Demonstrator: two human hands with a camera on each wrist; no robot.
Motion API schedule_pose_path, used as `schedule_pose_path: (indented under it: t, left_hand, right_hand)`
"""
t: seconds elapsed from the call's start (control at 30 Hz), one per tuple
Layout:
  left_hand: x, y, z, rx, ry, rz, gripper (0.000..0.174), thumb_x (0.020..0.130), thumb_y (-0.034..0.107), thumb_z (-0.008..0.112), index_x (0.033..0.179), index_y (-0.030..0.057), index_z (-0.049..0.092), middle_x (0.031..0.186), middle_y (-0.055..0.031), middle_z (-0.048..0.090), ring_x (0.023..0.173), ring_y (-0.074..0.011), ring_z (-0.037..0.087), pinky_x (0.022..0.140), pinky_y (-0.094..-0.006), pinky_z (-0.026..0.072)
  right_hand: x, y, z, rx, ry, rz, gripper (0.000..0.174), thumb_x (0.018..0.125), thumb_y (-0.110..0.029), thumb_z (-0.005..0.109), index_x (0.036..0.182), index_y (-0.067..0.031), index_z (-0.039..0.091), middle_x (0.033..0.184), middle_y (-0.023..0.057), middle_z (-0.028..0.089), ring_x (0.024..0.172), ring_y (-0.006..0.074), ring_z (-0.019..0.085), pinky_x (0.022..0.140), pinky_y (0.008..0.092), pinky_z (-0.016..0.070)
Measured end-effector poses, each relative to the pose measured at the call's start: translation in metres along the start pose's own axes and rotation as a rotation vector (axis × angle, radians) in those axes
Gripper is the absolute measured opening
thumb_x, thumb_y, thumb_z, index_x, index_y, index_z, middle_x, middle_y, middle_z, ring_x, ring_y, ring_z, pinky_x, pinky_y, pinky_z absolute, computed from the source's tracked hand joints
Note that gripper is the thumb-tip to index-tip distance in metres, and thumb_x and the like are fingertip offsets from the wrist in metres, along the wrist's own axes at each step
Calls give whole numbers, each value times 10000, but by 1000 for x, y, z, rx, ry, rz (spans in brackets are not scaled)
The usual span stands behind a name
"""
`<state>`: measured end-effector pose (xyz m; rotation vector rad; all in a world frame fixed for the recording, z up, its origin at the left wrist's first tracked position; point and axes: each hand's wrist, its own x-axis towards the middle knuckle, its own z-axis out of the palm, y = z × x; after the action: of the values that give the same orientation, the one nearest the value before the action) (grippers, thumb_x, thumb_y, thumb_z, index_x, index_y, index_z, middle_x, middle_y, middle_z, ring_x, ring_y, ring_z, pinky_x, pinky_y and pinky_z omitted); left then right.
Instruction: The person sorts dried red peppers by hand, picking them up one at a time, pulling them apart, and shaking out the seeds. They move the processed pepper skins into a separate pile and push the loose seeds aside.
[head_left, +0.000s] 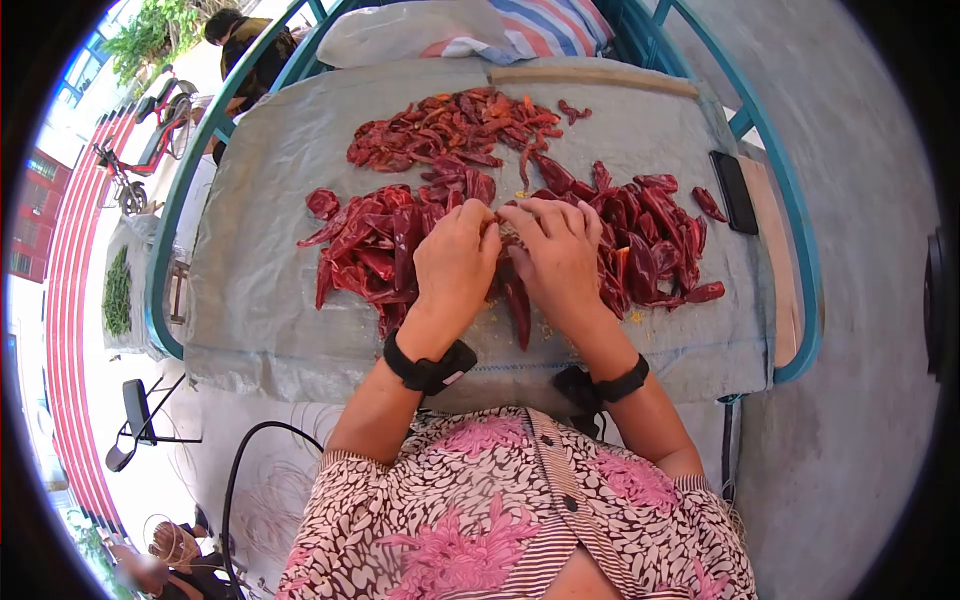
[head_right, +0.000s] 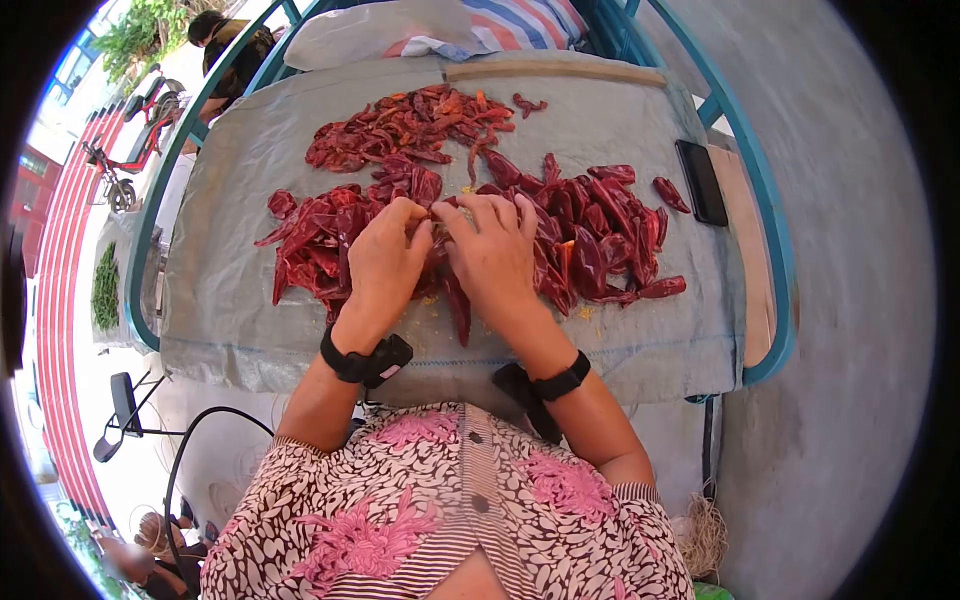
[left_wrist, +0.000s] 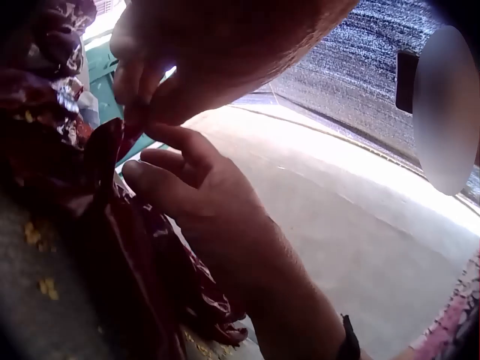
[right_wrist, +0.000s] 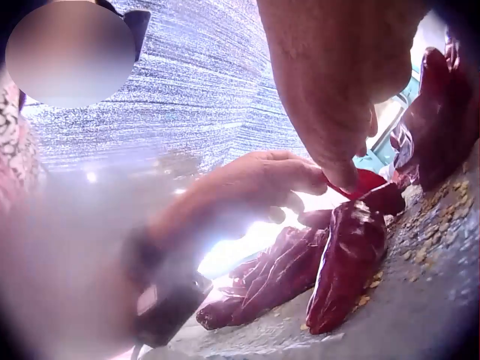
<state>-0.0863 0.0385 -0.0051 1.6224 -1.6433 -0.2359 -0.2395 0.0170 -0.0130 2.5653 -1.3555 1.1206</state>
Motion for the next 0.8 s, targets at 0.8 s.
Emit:
schedule_pose_path:
  t: [0.8]
  left_hand:
    - [7, 11, -4, -41, -303, -76, 266, 979, 248, 674, 1169, 63, 655, 1013, -163, 726, 907, -361, 708, 777, -456, 548]
  right_hand:
    - [5, 28, -7, 74, 50, -88, 399, 770, -109, 804, 1154, -175, 715, 1137, -4, 689, 1128, 235, 609, 1123, 529, 349]
